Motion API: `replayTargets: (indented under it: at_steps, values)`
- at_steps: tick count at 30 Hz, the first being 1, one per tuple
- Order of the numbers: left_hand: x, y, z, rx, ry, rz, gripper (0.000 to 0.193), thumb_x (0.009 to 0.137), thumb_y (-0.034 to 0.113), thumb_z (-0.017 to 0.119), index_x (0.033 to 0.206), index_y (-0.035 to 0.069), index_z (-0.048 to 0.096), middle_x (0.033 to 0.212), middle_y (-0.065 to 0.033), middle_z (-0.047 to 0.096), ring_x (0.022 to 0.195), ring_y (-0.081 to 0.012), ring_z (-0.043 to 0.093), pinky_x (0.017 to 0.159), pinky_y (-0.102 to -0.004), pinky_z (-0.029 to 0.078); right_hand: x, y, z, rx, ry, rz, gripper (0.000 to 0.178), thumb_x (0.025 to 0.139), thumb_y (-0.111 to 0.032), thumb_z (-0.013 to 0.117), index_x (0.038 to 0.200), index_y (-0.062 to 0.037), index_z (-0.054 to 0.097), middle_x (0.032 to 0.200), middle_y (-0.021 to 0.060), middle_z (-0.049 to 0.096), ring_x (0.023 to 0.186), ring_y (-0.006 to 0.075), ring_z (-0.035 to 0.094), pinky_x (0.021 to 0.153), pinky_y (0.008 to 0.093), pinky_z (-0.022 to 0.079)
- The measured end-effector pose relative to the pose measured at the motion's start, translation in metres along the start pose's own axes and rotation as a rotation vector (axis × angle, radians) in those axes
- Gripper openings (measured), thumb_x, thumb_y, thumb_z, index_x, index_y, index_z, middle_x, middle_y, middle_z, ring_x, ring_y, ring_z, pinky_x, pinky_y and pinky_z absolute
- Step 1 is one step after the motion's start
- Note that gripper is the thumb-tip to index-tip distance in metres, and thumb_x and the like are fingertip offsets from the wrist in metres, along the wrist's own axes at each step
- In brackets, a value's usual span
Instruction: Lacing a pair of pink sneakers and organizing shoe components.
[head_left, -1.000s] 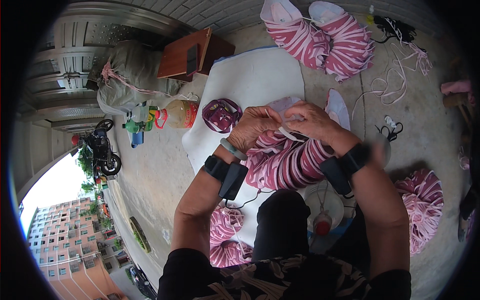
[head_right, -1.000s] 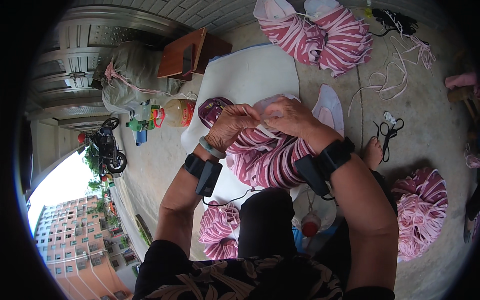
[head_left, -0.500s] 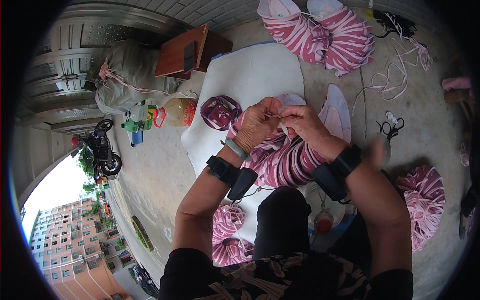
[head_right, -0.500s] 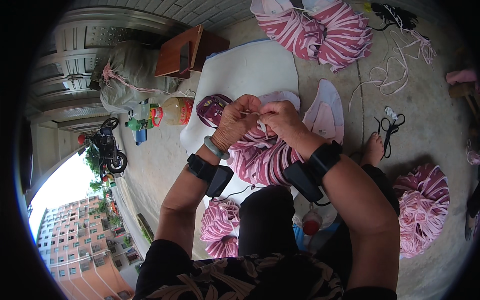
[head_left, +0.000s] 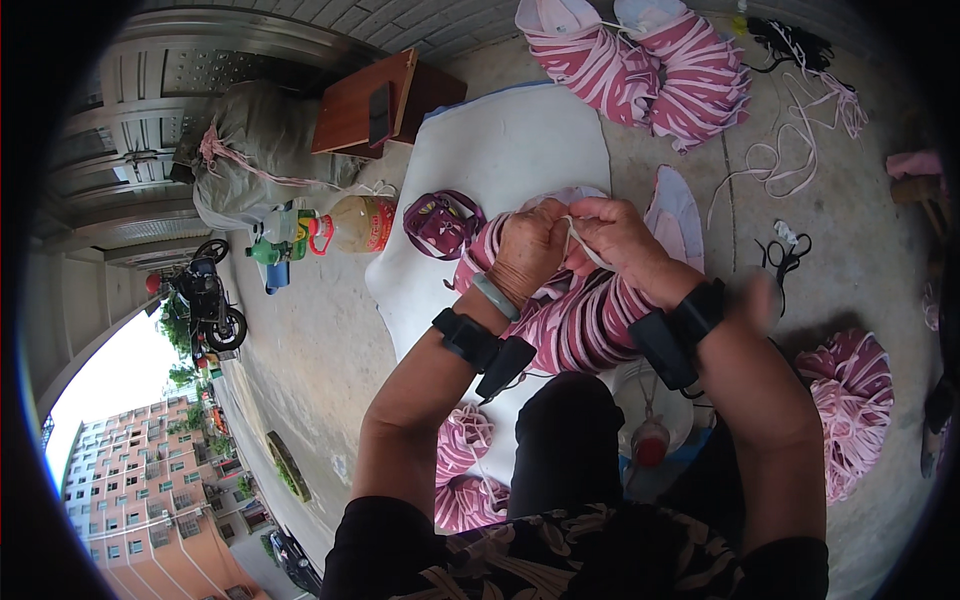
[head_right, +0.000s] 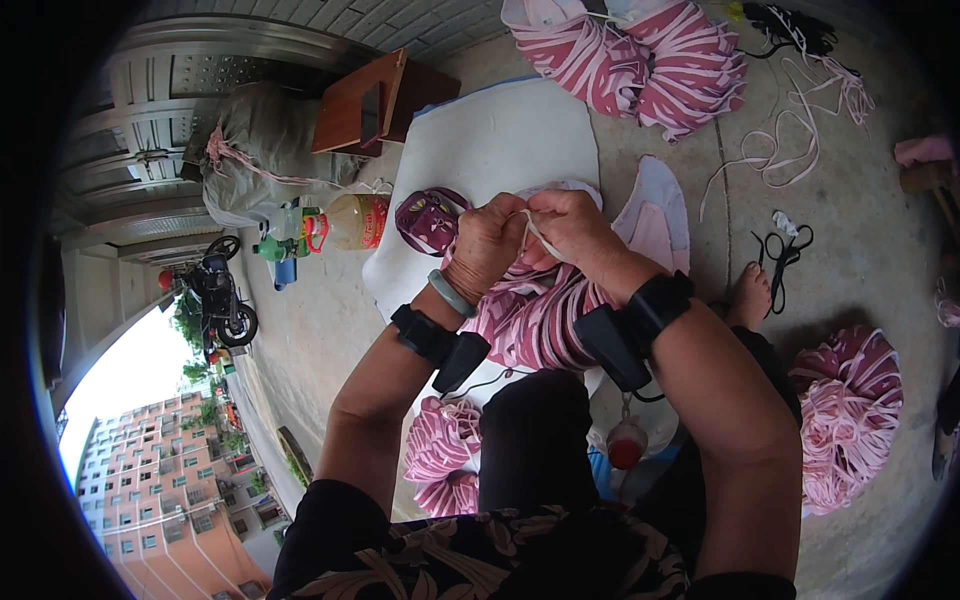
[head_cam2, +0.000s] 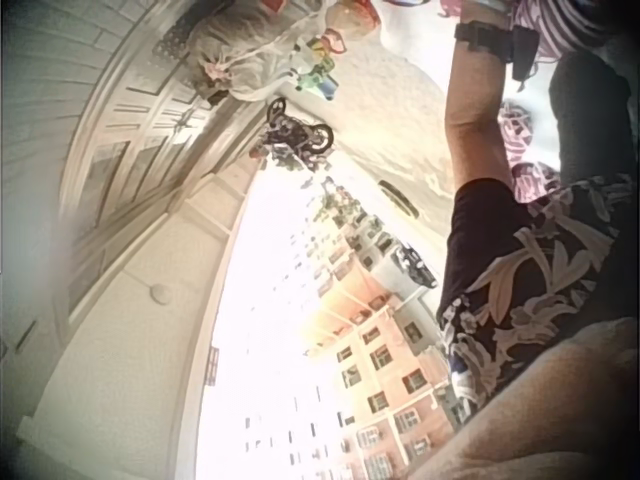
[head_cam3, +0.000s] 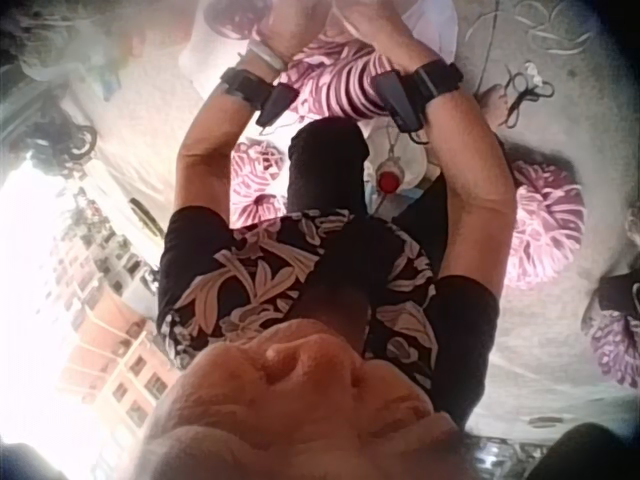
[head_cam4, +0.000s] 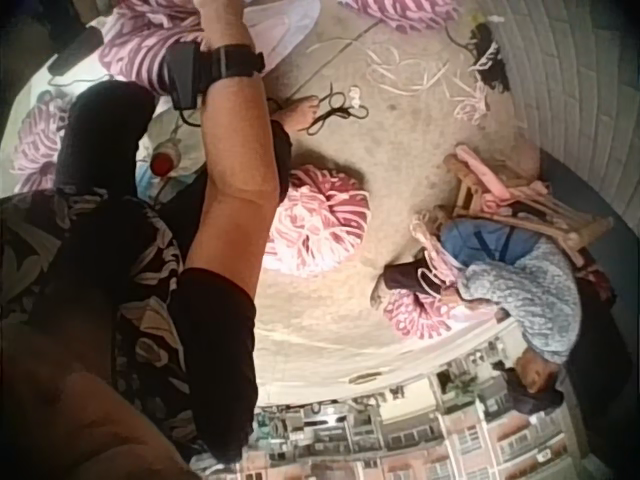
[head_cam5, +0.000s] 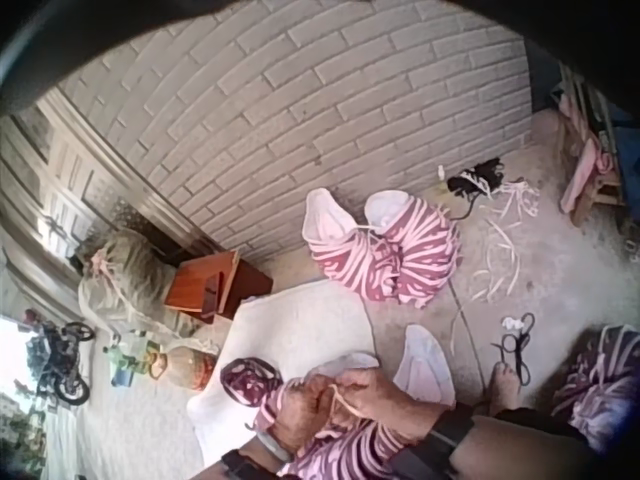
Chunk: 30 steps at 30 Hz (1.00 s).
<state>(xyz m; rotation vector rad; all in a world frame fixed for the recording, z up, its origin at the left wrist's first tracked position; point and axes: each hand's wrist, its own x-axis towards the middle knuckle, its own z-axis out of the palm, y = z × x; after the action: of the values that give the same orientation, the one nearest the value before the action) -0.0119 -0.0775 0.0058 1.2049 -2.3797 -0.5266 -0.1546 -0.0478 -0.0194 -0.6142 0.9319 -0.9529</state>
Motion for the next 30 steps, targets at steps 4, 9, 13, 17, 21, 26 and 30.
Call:
replayTargets:
  at_steps: [4, 9, 13, 17, 21, 26, 30]
  values:
    - [-0.002, 0.0, 0.003, 0.044, 0.018, -0.039, 0.007, 0.072, 0.003, 0.059, 0.079, 0.001, 0.058, 0.06, -0.0155, 0.056, 0.052, -0.0251, 0.058, 0.049, -0.0295, 0.046, 0.003, 0.002, -0.006, 0.039, -0.06, 0.029, 0.022, 0.085, -0.008, 0.047, 0.1, 0.0076, 0.051, 0.071, 0.0145, 0.06, 0.055, 0.0203, 0.062, 0.046, 0.027, 0.052]
    - [-0.004, -0.003, -0.001, -0.049, 0.014, -0.005, 0.005, 0.073, 0.001, 0.059, 0.078, 0.001, 0.059, 0.059, -0.0127, 0.057, 0.051, -0.019, 0.057, 0.048, -0.0269, 0.045, 0.004, 0.003, -0.012, 0.206, -0.129, 0.06, 0.02, 0.084, -0.006, 0.049, 0.096, 0.0081, 0.052, 0.073, 0.0154, 0.06, 0.059, 0.0213, 0.062, 0.05, 0.0271, 0.053]
    - [-0.006, -0.004, -0.005, -0.172, -0.047, -0.052, 0.004, 0.076, 0.0, 0.057, 0.079, 0.001, 0.059, 0.059, -0.0076, 0.056, 0.053, -0.0109, 0.054, 0.049, -0.0237, 0.043, 0.005, 0.006, -0.014, 0.234, -0.196, 0.044, 0.019, 0.082, -0.007, 0.052, 0.096, 0.007, 0.051, 0.078, 0.0146, 0.059, 0.062, 0.0215, 0.062, 0.054, 0.0301, 0.053]
    - [-0.008, -0.006, -0.007, -0.266, -0.132, -0.182, 0.002, 0.077, 0.0, 0.057, 0.078, 0.0, 0.058, 0.06, -0.0047, 0.056, 0.054, -0.0075, 0.051, 0.05, -0.0224, 0.043, 0.007, 0.011, -0.013, 0.131, -0.182, 0.032, 0.019, 0.083, -0.007, 0.049, 0.095, 0.008, 0.052, 0.074, 0.0162, 0.061, 0.059, 0.0204, 0.062, 0.053, 0.0269, 0.053]
    - [-0.009, -0.009, -0.009, -0.305, -0.194, -0.234, 0.001, 0.077, 0.001, 0.057, 0.077, 0.001, 0.058, 0.061, -0.0035, 0.056, 0.056, -0.0061, 0.051, 0.051, -0.0221, 0.043, 0.01, 0.013, -0.015, 0.052, -0.212, 0.063, 0.016, 0.082, -0.004, 0.051, 0.093, 0.0074, 0.052, 0.077, 0.0166, 0.06, 0.065, 0.0228, 0.063, 0.056, 0.029, 0.053]
    - [-0.008, -0.01, -0.01, -0.35, -0.22, -0.259, 0.002, 0.078, 0.0, 0.057, 0.079, 0.001, 0.058, 0.062, -0.0031, 0.057, 0.059, -0.0052, 0.051, 0.053, -0.0215, 0.043, 0.014, 0.013, -0.02, 0.126, -0.275, 0.072, 0.015, 0.082, -0.004, 0.051, 0.092, 0.0066, 0.053, 0.078, 0.0158, 0.06, 0.068, 0.0237, 0.063, 0.056, 0.029, 0.053]
    - [-0.007, -0.008, -0.011, -0.376, -0.229, -0.246, 0.003, 0.078, -0.001, 0.056, 0.079, 0.001, 0.058, 0.063, -0.0028, 0.057, 0.061, -0.0054, 0.052, 0.056, -0.0212, 0.044, 0.013, 0.013, -0.021, 0.174, -0.25, 0.088, 0.013, 0.081, -0.003, 0.051, 0.09, 0.0058, 0.054, 0.078, 0.0152, 0.059, 0.069, 0.0242, 0.063, 0.057, 0.0285, 0.053]
